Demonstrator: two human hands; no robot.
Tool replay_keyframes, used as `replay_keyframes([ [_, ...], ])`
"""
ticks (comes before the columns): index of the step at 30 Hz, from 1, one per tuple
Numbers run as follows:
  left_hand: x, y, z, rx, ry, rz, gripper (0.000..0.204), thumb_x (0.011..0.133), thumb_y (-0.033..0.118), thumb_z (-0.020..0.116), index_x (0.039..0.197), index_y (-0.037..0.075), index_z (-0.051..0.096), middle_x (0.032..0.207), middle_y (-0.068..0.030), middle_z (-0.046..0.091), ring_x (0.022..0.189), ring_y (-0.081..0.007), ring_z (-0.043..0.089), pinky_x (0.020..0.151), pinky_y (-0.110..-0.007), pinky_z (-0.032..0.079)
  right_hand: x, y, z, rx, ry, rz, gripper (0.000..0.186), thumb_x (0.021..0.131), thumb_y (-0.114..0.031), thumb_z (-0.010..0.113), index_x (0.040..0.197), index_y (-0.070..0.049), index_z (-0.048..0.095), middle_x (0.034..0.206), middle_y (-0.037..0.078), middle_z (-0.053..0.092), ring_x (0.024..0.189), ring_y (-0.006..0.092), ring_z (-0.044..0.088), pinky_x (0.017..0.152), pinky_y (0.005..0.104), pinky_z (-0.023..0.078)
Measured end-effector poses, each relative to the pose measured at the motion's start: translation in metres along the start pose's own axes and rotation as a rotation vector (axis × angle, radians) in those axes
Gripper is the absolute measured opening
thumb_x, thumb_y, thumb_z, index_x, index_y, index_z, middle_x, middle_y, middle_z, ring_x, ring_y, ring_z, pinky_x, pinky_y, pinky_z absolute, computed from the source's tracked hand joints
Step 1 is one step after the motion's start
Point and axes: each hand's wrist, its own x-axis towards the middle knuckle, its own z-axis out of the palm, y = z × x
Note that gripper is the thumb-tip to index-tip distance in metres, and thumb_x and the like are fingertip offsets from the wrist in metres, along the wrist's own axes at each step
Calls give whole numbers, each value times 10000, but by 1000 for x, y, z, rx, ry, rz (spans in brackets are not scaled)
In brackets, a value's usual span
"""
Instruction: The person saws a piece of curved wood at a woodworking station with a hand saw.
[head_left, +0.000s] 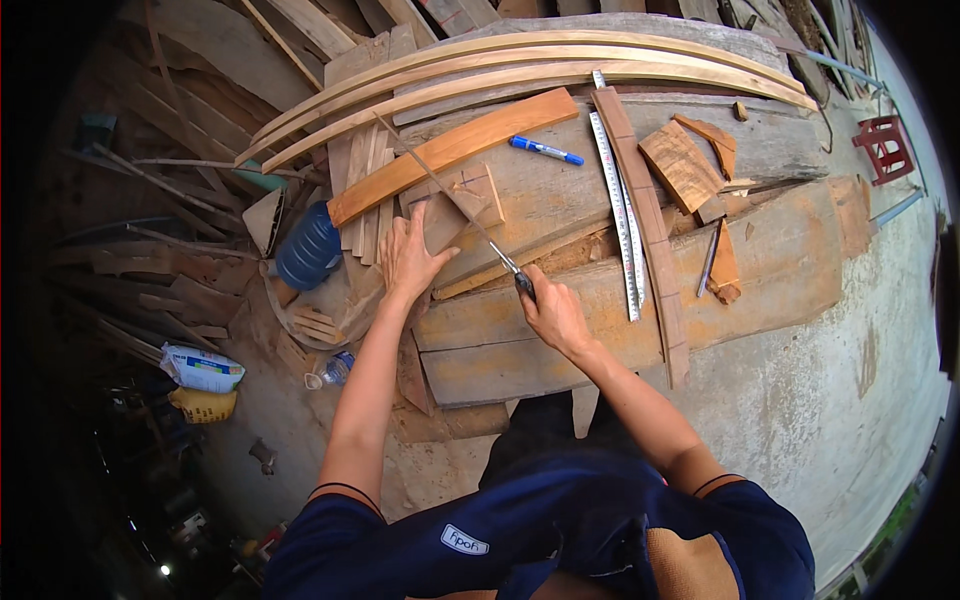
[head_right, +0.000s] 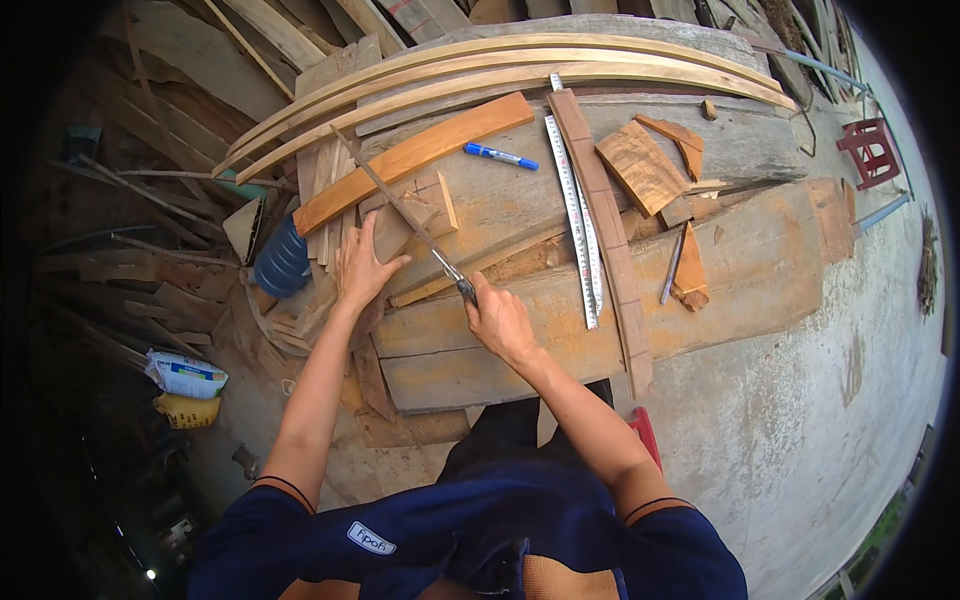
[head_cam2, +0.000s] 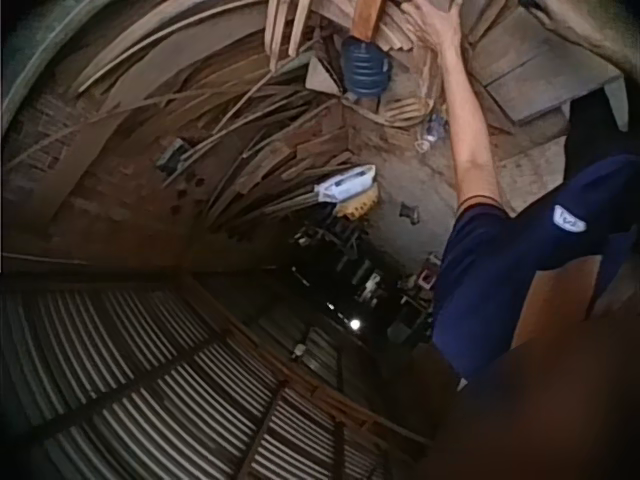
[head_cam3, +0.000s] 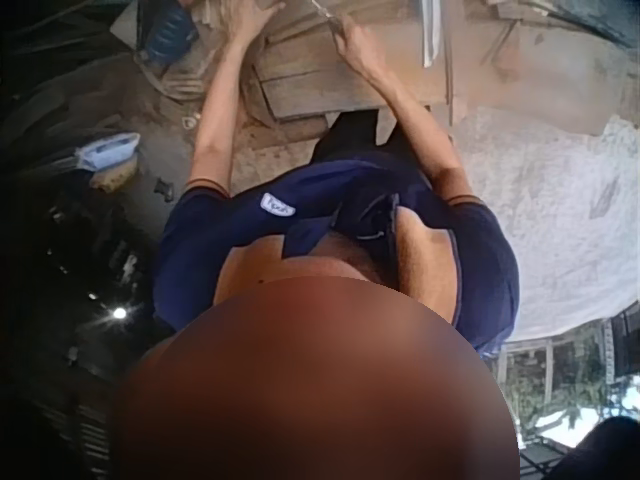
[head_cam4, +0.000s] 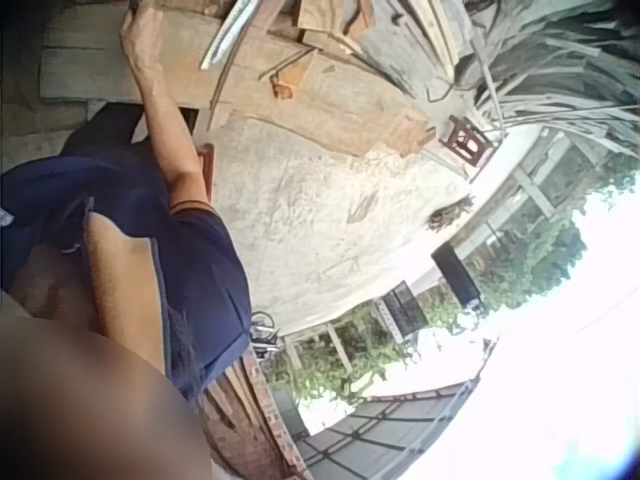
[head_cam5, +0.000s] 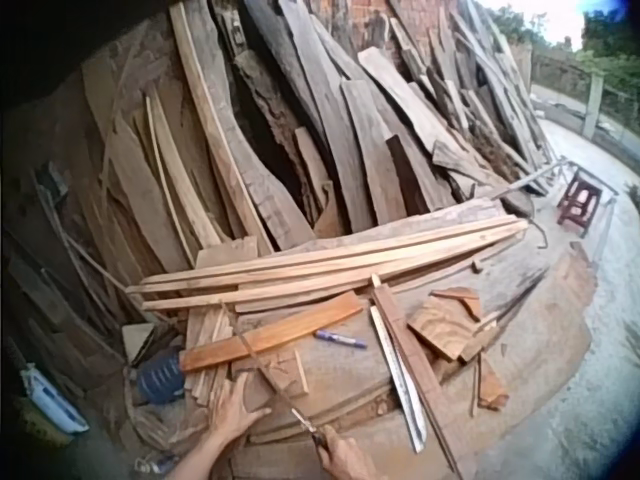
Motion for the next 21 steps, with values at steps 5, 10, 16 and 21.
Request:
replay_keyframes([
  [5,14,7,3,-29,63,-125,1021,697,489,855,1507,151,334,1139,-170,534,1060,-364,546,932,-448,430,27,-9,-12,-13,44,-70,161,931,-161,568,1013,-38,504,761,287,642,787,508,627,708,592,482],
  [10,25,16,12,-2,62,-170,1044,720,597,798,1508,119,309,1316,-203,475,1211,-419,468,1028,-616,315,38,-1,0,-49,68,-48,166,940,-166,566,1033,-38,516,761,283,637,788,503,621,698,579,476],
  [16,38,14,23,246,107,-235,804,927,683,452,1458,80,424,1381,-187,473,1311,-389,424,1051,-667,249,39,5,11,-87,98,-69,181,944,-188,577,1034,-46,509,766,266,657,778,487,641,707,580,494],
  [21,71,53,21,-50,218,-470,450,1059,382,331,1235,110,643,1214,-115,637,1145,-289,571,955,-461,363,40,7,8,-80,67,-48,184,948,-190,574,1044,-47,507,765,269,654,771,489,639,705,578,498],
])
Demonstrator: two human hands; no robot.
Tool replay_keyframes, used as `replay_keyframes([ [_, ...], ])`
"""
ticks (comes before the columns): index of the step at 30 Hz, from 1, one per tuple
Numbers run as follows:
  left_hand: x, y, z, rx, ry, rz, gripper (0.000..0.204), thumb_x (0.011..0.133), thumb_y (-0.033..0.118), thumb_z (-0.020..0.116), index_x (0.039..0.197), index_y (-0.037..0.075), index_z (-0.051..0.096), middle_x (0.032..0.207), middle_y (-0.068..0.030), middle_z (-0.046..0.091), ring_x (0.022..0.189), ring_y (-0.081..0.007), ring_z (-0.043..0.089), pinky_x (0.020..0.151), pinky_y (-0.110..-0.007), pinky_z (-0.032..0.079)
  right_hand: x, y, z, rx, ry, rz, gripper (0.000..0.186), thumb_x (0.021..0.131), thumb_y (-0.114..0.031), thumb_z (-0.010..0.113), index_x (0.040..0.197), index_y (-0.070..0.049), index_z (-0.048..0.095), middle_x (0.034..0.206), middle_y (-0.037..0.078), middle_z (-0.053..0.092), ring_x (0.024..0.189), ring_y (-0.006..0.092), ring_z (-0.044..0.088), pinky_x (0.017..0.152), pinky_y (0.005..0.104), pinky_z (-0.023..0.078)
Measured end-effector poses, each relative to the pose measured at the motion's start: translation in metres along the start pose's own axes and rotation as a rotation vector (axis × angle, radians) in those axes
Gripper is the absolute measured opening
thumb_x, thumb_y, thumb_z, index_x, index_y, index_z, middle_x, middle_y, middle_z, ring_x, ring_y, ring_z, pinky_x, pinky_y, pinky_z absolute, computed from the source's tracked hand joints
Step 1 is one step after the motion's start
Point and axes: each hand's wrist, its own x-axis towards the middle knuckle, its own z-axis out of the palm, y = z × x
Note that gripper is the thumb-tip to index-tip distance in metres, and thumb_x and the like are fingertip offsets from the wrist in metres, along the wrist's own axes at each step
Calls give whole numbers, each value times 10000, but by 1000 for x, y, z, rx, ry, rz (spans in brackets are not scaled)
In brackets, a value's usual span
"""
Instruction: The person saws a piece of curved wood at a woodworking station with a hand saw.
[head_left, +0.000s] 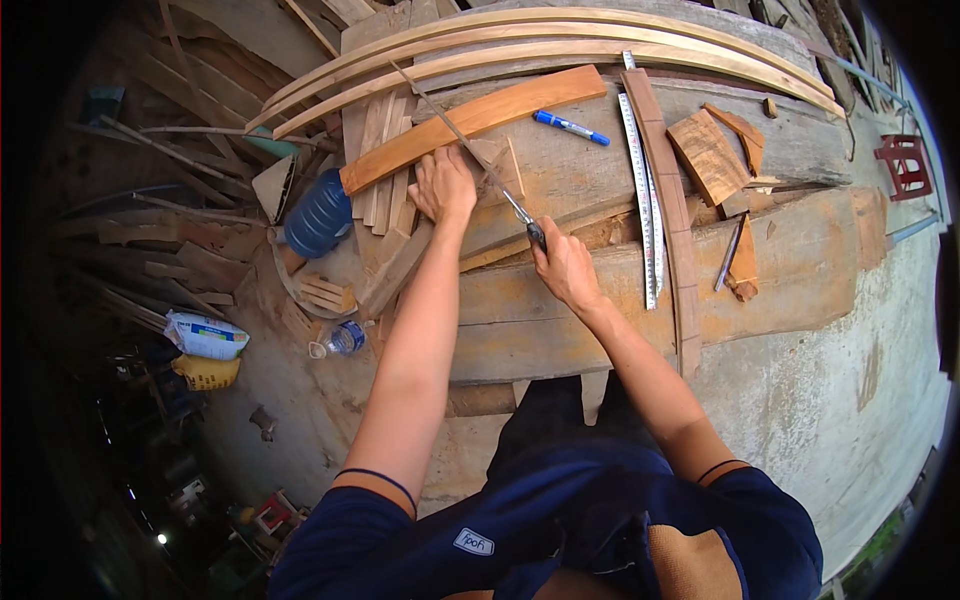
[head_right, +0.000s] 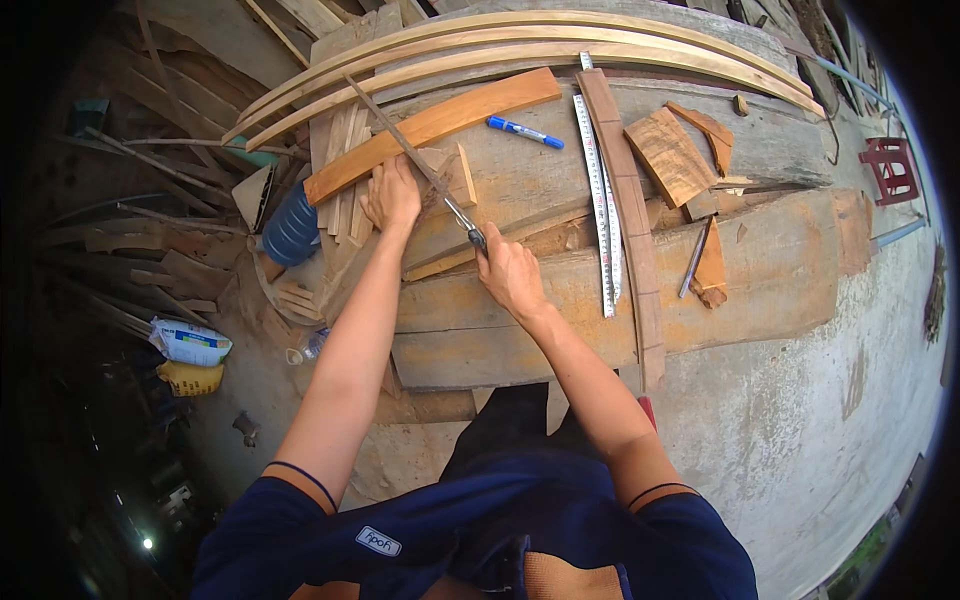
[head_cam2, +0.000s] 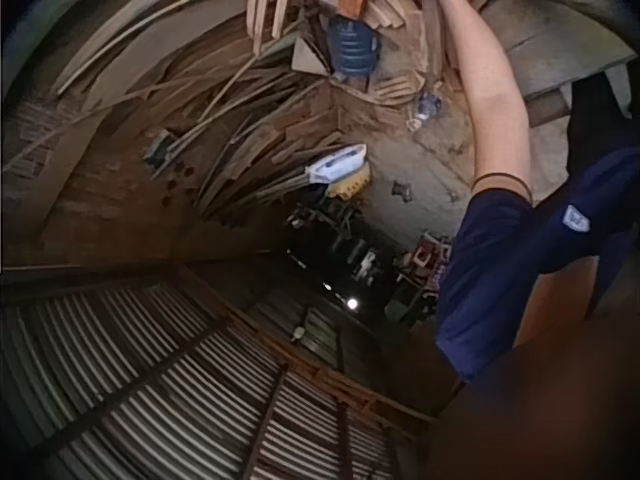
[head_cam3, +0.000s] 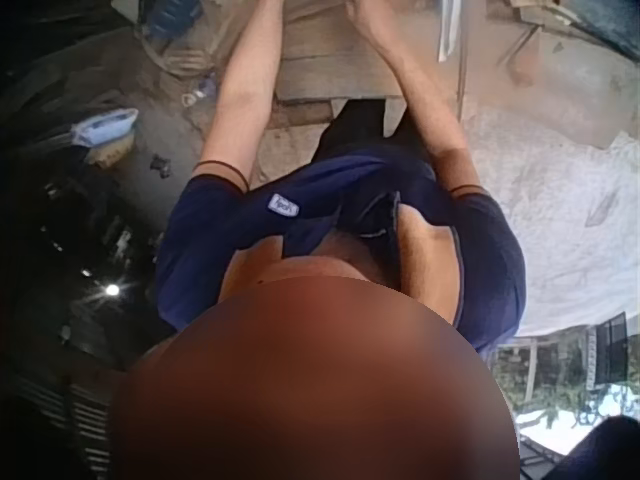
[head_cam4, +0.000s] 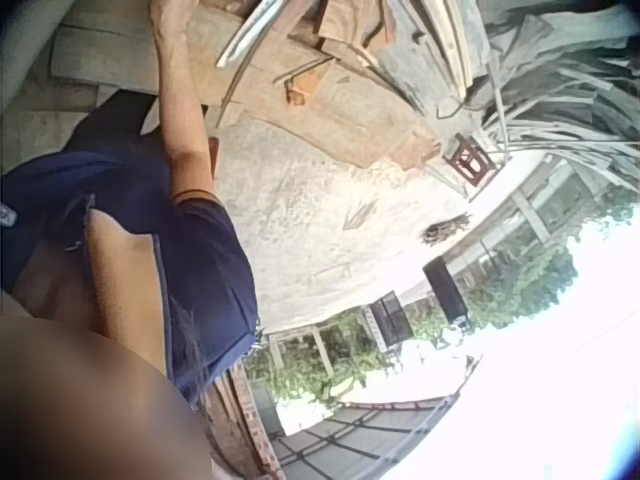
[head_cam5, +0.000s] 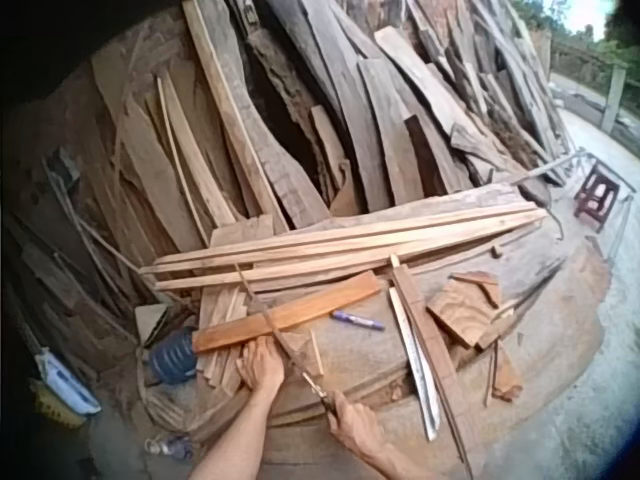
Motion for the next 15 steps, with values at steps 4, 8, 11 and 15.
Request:
replay_keyframes([
  [4,5,-5,5,31,37,-37,425,1057,353,334,1157,107,665,1149,-95,680,1112,-265,593,922,-454,375,5,-1,-4,66,-6,18,196,960,-222,579,1034,-43,545,770,279,650,782,495,632,705,576,493],
  [8,1,3,6,64,-15,-56,439,1059,361,320,1133,101,665,1157,-95,689,1094,-265,604,928,-454,378,12,14,-28,338,-115,153,326,981,-326,596,887,-15,569,649,195,574,629,362,616,624,466,476],
  [11,2,-3,9,65,44,-51,445,1060,363,317,1122,94,667,1131,-93,695,1101,-267,599,934,-458,377,3,31,-41,428,-120,181,436,988,-388,600,794,-3,532,593,92,439,549,173,490,546,375,405],
  [15,1,1,9,63,15,-62,451,1059,359,317,1108,83,670,1123,-98,694,1103,-269,593,932,-459,377,-11,25,-76,244,18,47,396,993,-368,592,835,-8,551,605,164,500,532,307,534,545,451,392],
])
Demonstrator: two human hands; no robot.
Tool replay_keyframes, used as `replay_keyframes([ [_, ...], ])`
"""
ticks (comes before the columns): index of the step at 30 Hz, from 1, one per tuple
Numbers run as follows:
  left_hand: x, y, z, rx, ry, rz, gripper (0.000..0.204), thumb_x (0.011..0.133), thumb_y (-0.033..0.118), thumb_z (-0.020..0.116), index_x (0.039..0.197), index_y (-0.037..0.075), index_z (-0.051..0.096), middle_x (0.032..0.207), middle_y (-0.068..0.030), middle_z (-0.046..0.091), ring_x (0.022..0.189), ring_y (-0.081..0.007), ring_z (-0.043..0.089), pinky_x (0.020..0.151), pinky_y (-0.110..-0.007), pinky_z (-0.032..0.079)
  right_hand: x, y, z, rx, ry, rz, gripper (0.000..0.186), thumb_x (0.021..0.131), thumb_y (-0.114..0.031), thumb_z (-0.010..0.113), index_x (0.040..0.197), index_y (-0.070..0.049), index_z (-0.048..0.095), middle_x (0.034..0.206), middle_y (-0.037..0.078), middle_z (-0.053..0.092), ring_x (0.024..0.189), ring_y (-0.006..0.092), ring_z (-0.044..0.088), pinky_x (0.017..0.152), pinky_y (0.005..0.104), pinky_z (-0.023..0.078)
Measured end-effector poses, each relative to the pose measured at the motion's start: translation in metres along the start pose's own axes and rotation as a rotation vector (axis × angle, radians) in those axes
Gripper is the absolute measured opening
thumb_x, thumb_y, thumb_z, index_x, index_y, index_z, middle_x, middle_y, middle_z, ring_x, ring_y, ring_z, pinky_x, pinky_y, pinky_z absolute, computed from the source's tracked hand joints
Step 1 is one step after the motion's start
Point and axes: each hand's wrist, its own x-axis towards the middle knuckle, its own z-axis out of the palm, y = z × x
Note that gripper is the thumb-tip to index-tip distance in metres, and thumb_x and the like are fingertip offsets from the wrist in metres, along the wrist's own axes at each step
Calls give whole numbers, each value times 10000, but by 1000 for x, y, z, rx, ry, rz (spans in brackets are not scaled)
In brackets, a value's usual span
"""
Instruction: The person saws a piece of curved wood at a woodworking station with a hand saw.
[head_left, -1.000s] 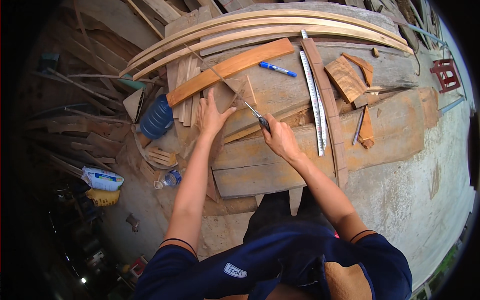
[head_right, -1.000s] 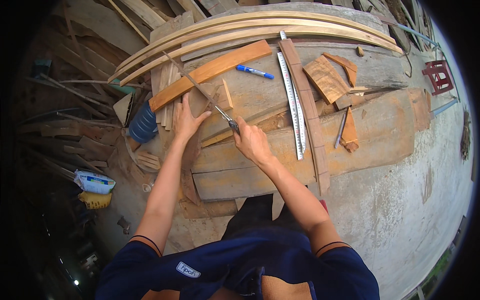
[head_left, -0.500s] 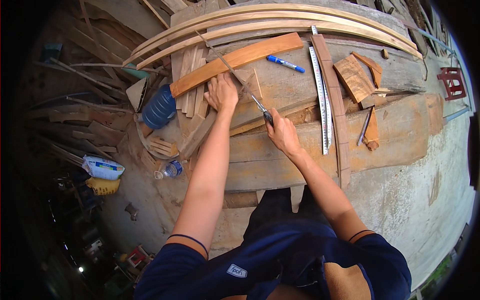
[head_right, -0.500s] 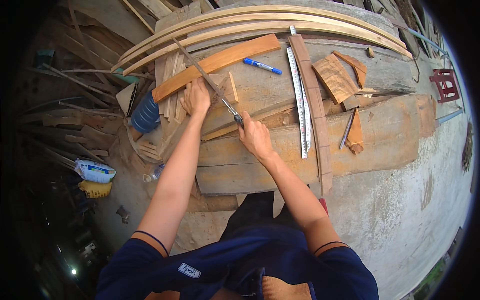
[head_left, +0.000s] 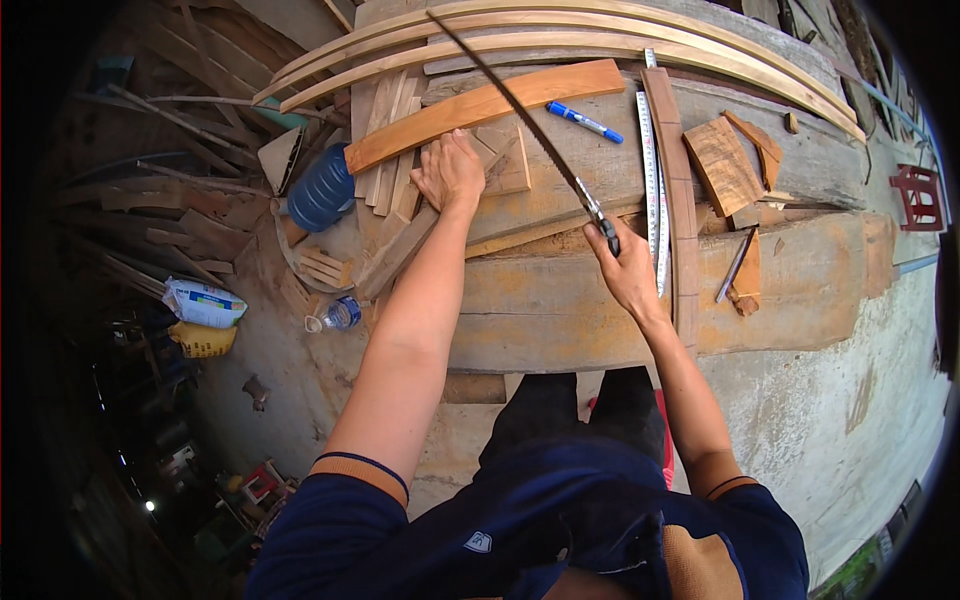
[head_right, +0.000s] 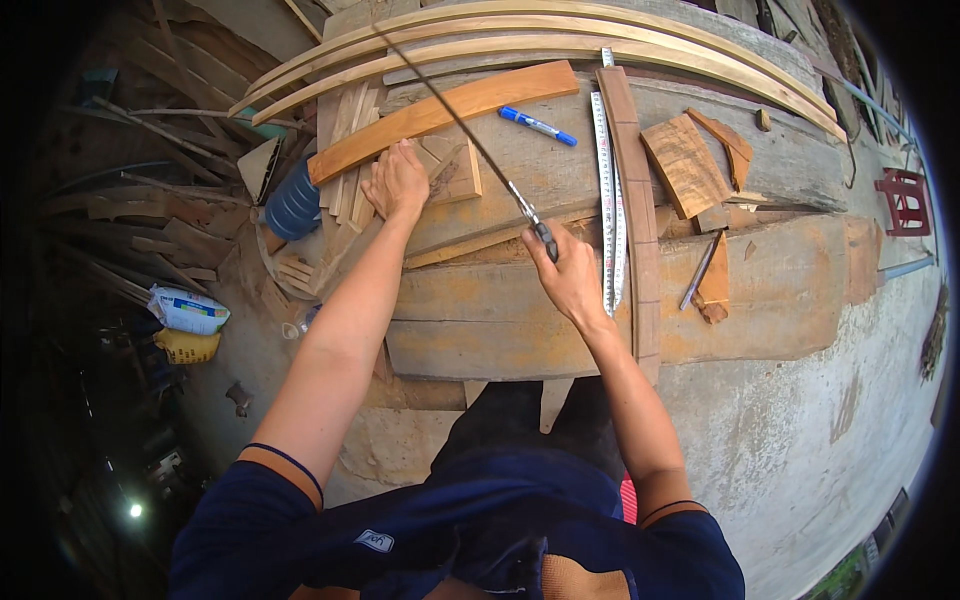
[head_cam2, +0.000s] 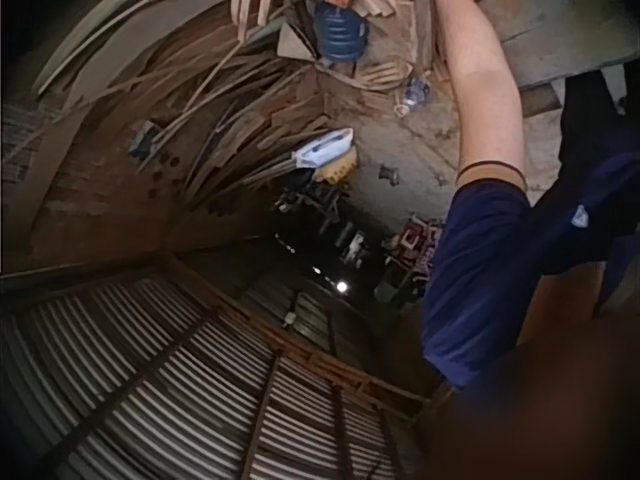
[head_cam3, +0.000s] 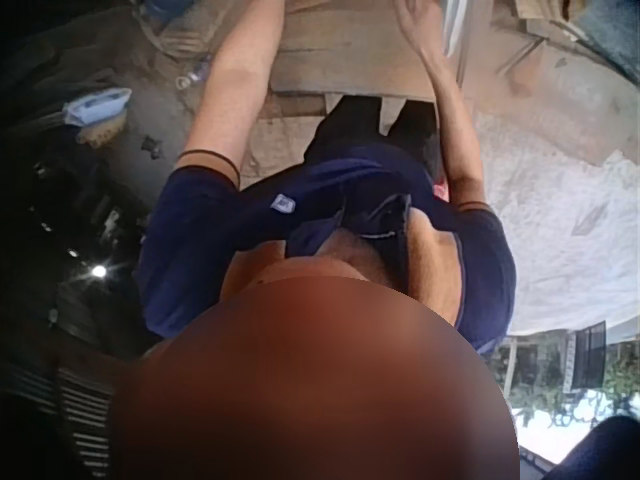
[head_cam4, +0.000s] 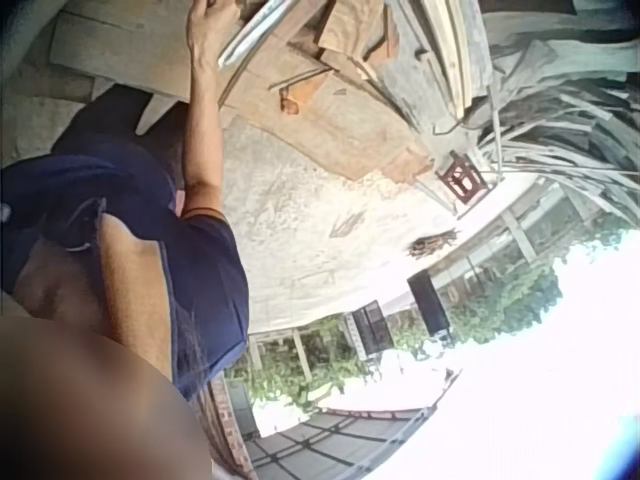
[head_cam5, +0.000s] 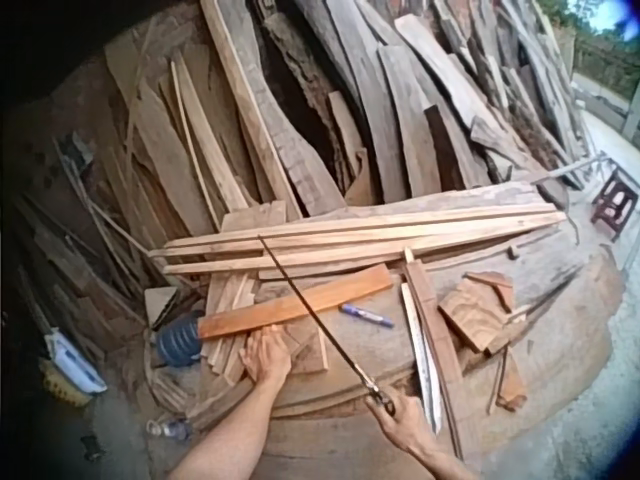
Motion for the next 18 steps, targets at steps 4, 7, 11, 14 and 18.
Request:
replay_keyframes([
  [4,0,-2,3,-1,30,-1,434,1051,343,333,1091,81,677,1100,-108,696,1097,-275,590,926,-452,378,-15,2,-3,-152,-75,-60,328,988,-321,598,878,-15,552,652,244,554,619,471,550,579,498,412],
  [7,1,0,3,4,28,-1,414,1042,329,349,1092,83,678,1094,-111,697,1093,-278,590,924,-445,378,-24,10,-3,-167,-73,-56,291,974,-293,613,886,-24,545,666,254,574,659,482,572,591,514,428],
  [11,1,1,3,20,26,16,396,1032,312,362,1093,83,680,1101,-114,698,1093,-275,591,924,-441,378,-32,23,0,-239,-76,-99,242,962,-265,619,923,-37,546,680,251,605,676,476,600,596,535,451],
  [14,2,-6,9,36,60,6,395,1027,311,365,1085,84,683,1097,-113,699,1097,-268,591,928,-440,377,-38,25,2,-284,-98,-116,206,953,-241,618,943,-48,547,678,236,618,665,463,613,586,533,467],
  [18,1,-1,9,46,37,-7,399,1024,319,364,1085,90,685,1098,-109,699,1107,-262,591,928,-441,380,-51,29,-10,-314,-92,-87,162,941,-209,627,962,-61,563,668,221,617,648,445,621,576,522,469],
])
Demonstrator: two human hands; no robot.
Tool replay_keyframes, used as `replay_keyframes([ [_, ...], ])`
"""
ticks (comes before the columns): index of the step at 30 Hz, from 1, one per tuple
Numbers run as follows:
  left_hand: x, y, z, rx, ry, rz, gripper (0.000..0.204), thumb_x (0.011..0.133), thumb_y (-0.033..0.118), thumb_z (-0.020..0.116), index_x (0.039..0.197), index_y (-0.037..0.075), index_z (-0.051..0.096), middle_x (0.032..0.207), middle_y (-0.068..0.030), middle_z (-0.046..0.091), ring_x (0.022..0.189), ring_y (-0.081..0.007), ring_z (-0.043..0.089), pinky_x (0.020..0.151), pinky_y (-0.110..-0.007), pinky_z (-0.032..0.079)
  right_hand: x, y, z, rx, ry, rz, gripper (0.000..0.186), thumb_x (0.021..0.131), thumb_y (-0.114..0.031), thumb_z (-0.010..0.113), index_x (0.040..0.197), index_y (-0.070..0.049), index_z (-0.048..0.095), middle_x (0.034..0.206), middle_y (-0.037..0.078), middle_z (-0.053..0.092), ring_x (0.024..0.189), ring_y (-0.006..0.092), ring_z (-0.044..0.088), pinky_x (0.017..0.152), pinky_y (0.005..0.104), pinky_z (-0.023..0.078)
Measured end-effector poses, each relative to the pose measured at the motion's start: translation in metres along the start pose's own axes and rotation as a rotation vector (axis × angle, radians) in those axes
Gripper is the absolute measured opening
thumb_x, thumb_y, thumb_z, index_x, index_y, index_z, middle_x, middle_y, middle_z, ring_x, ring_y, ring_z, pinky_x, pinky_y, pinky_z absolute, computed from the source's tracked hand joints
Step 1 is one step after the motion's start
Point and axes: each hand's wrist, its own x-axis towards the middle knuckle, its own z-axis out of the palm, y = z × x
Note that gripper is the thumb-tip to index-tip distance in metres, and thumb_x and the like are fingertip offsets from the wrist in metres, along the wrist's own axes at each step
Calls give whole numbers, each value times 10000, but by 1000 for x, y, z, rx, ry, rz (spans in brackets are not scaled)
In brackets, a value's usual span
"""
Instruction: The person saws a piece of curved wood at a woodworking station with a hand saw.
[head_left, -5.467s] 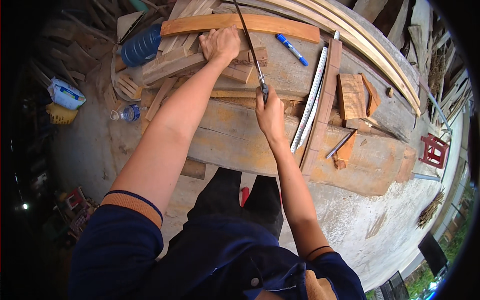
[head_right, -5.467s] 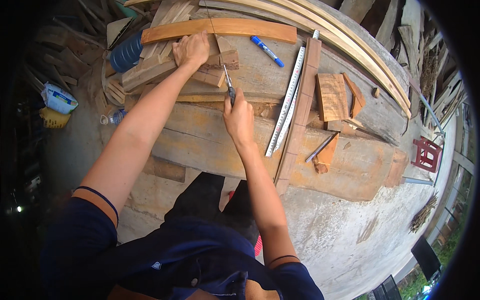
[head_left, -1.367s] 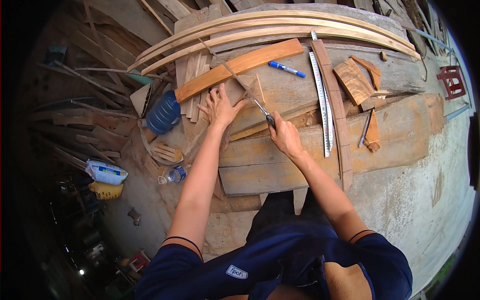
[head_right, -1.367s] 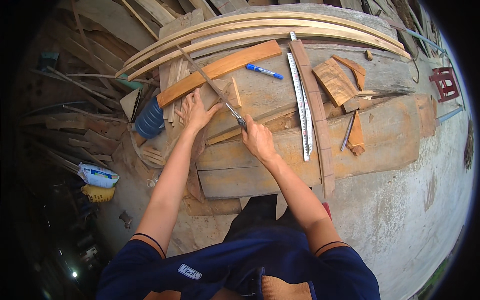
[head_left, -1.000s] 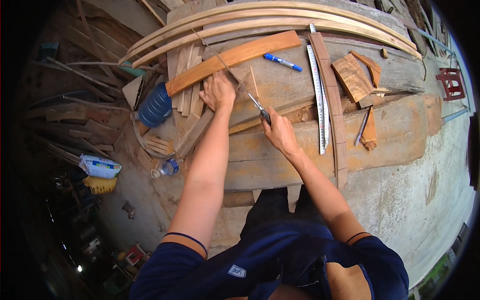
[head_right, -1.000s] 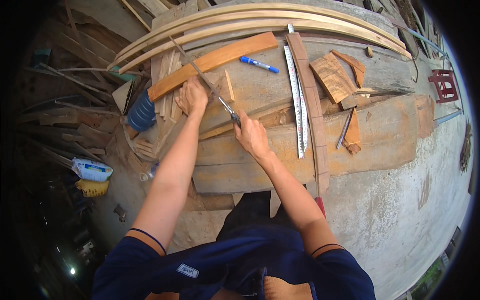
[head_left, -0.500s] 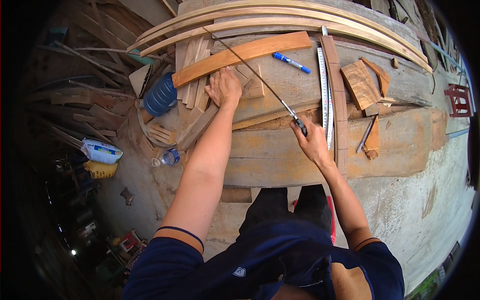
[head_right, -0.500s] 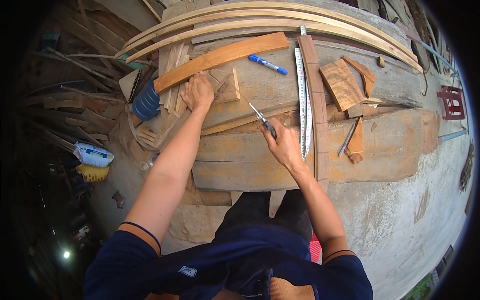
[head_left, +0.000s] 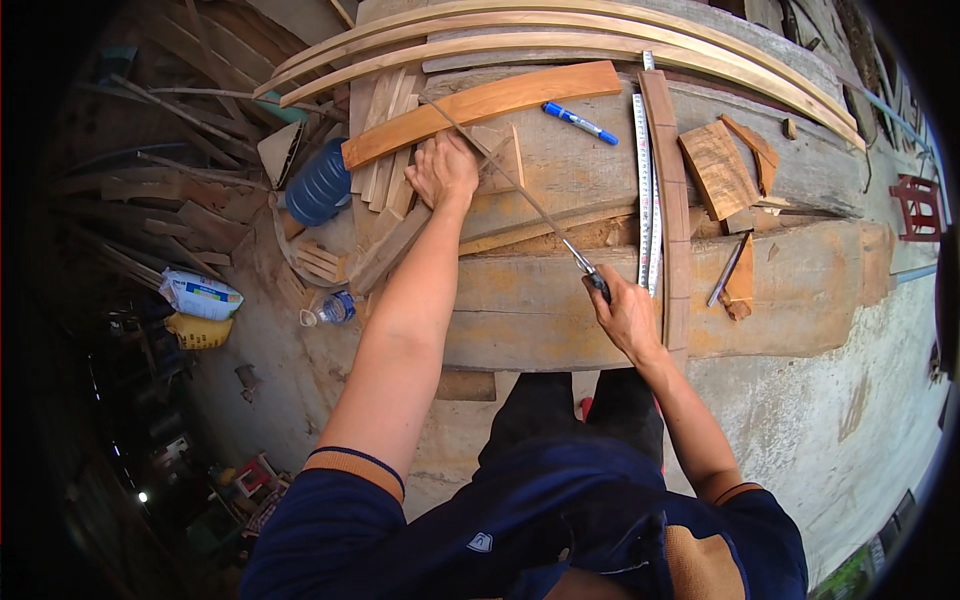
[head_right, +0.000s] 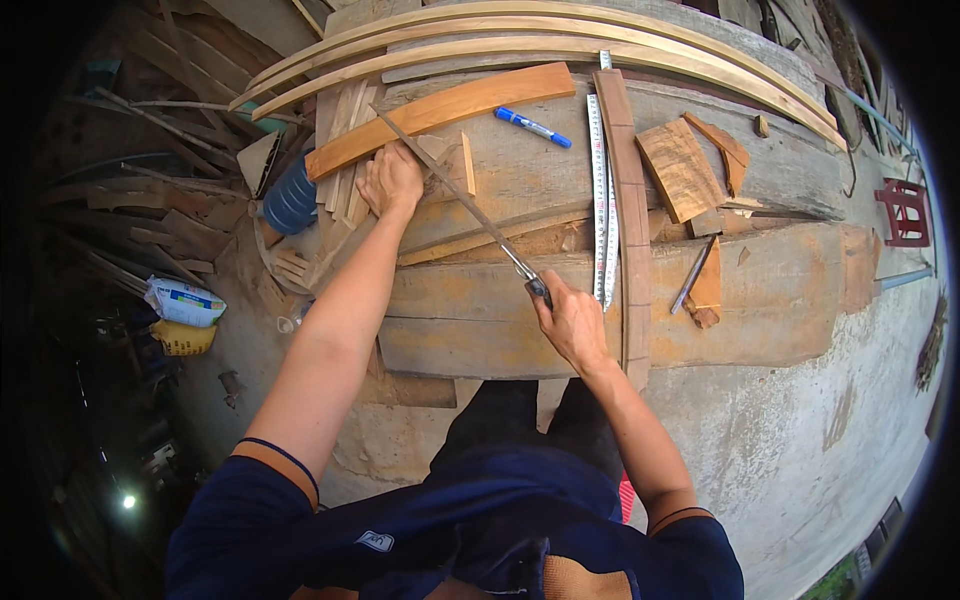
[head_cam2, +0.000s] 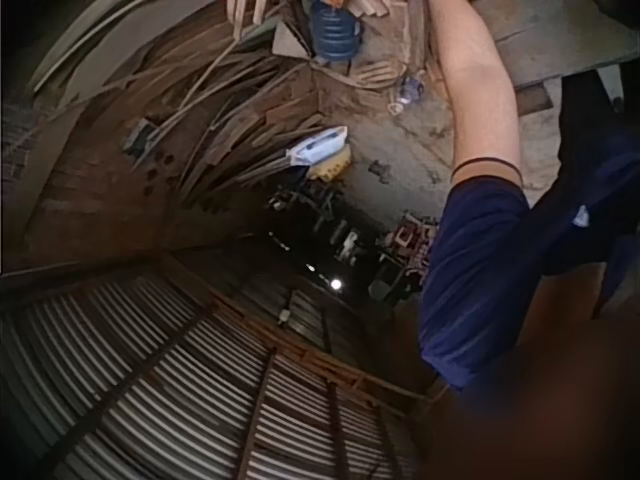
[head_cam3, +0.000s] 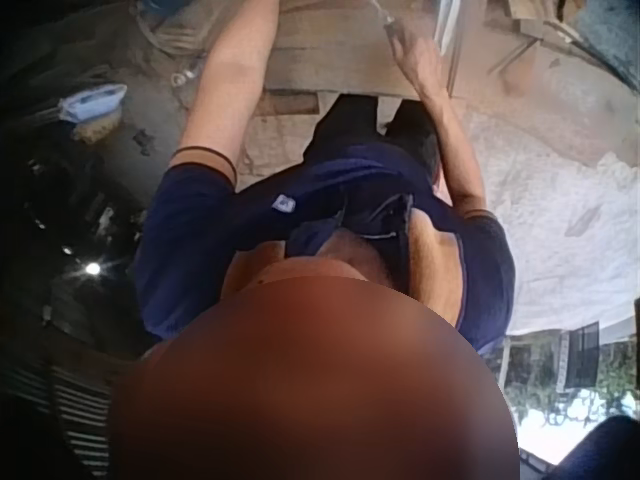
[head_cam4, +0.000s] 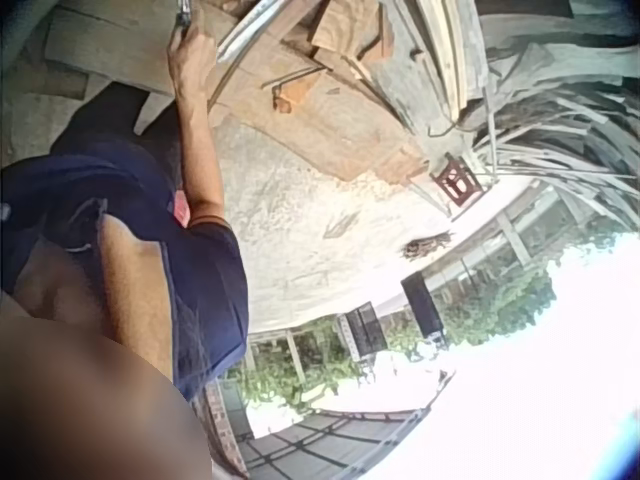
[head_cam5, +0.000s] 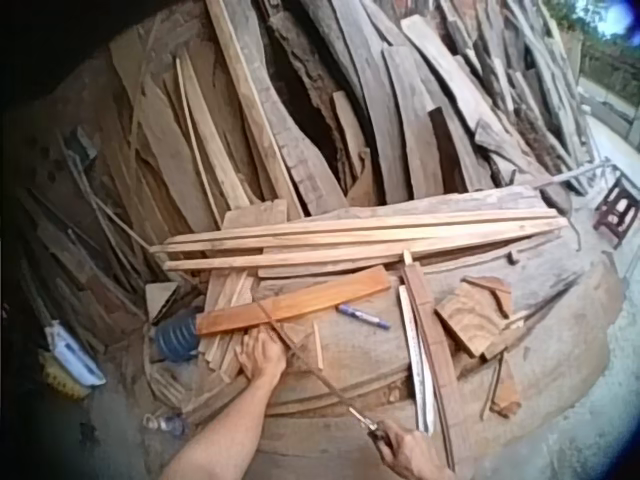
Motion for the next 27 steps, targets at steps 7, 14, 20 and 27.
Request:
replay_keyframes([
  [7,0,-1,-7,7,-12,-12,402,1029,329,352,1065,96,678,1075,-94,700,1068,-273,610,914,-451,396,-36,17,-31,-28,-77,43,131,932,-166,631,976,-58,572,711,229,626,694,451,624,619,517,477],
  [14,0,-1,-10,-12,1,24,399,1032,333,359,1073,104,682,1089,-83,703,1045,-270,620,902,-455,402,41,-9,-10,24,-135,-26,162,950,-173,586,1024,-30,569,757,270,639,740,471,633,661,543,492],
  [20,2,1,-3,-32,14,6,412,1037,326,354,1096,99,692,1106,-80,706,1056,-265,615,909,-450,393,92,-39,7,79,-110,-63,162,966,-178,557,1008,-21,559,780,276,642,762,490,621,680,561,484],
  [27,3,3,-14,-50,-86,-30,442,1046,349,310,1103,106,676,1137,-92,691,1118,-280,595,953,-481,387,-51,-11,-66,16,-177,104,151,908,-95,605,1048,-54,566,761,257,633,749,468,628,669,547,475],
])
